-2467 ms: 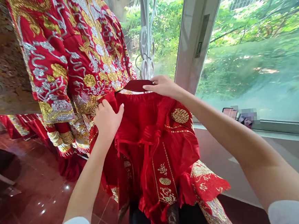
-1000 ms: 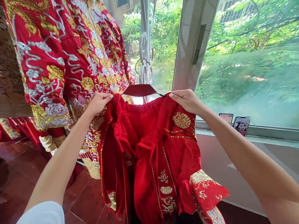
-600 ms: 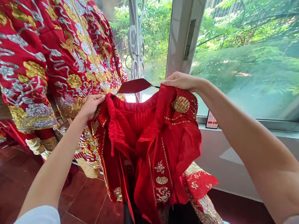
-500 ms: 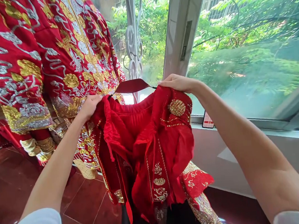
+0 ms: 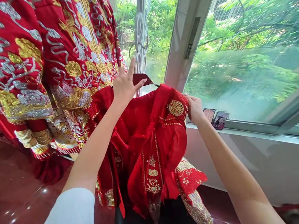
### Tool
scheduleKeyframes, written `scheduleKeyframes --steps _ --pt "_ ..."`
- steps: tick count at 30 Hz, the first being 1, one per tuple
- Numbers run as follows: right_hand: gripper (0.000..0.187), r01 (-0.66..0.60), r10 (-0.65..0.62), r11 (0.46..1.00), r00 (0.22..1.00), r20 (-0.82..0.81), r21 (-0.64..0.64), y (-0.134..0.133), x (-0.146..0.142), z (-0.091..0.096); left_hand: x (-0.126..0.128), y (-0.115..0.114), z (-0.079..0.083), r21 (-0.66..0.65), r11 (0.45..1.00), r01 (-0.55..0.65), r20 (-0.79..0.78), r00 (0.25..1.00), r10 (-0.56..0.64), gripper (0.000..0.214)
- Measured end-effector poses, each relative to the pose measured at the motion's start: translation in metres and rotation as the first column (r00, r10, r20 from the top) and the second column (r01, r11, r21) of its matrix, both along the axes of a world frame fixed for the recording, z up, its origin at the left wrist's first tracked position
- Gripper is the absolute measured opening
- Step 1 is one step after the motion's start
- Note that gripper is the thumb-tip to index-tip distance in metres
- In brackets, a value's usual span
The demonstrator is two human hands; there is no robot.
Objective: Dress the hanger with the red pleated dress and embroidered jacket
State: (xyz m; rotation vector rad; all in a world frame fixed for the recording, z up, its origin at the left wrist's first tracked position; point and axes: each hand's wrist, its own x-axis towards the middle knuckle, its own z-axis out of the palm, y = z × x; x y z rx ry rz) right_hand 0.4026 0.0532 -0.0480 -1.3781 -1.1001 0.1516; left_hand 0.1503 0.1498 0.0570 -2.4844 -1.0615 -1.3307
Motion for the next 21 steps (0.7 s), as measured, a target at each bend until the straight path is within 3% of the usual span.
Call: scheduleKeyframes --steps 5,8,11,14,16,18,19,21 --pt "0.055 0.146 -0.155 0.983 0.985 0.078 0.115 -0.012 0.018 0.029 -0.012 0.015 0.0 -0.016 0.996 0.092 0.008 0.996 -0.092 0.089" --pt "0.045 0.2 -0.202 0.972 0.979 0.009 0.123 -0.015 0.033 0.041 -0.012 0.019 0.0 -0.004 0.996 0.086 0.036 0.996 -0.086 0.092" --pt "0.041 0.018 -0.022 0.997 0.998 -0.058 -0.072 -0.013 0.036 0.03 -0.008 0.015 -0.001 0.01 0.998 0.056 0.049 0.997 -0.056 0.095" --pt "0.037 -0.144 0.129 0.953 0.989 -0.074 -0.266 -0.013 0.03 0.024 -0.01 0.009 0.003 0.003 0.998 0.064 -0.006 0.998 -0.064 0.093" --pt "0.034 -0.129 0.126 0.962 0.992 -0.028 -0.241 -0.015 0.025 0.036 -0.018 0.008 0.01 -0.013 0.996 0.093 -0.073 0.993 -0.094 0.086" --pt "0.034 -0.171 0.181 0.974 0.982 0.058 -0.15 -0.016 0.018 0.061 -0.034 0.012 0.019 -0.022 0.99 0.142 -0.117 0.983 -0.144 0.073" --pt "0.036 -0.238 0.255 0.961 0.96 0.116 -0.139 -0.015 0.013 0.074 -0.046 0.016 0.024 -0.028 0.986 0.162 -0.126 0.978 -0.164 0.066" --pt "0.041 -0.377 0.436 0.89 0.868 0.237 -0.255 -0.012 0.0 0.095 -0.072 0.026 0.028 -0.104 0.978 0.181 -0.132 0.972 -0.194 0.057"
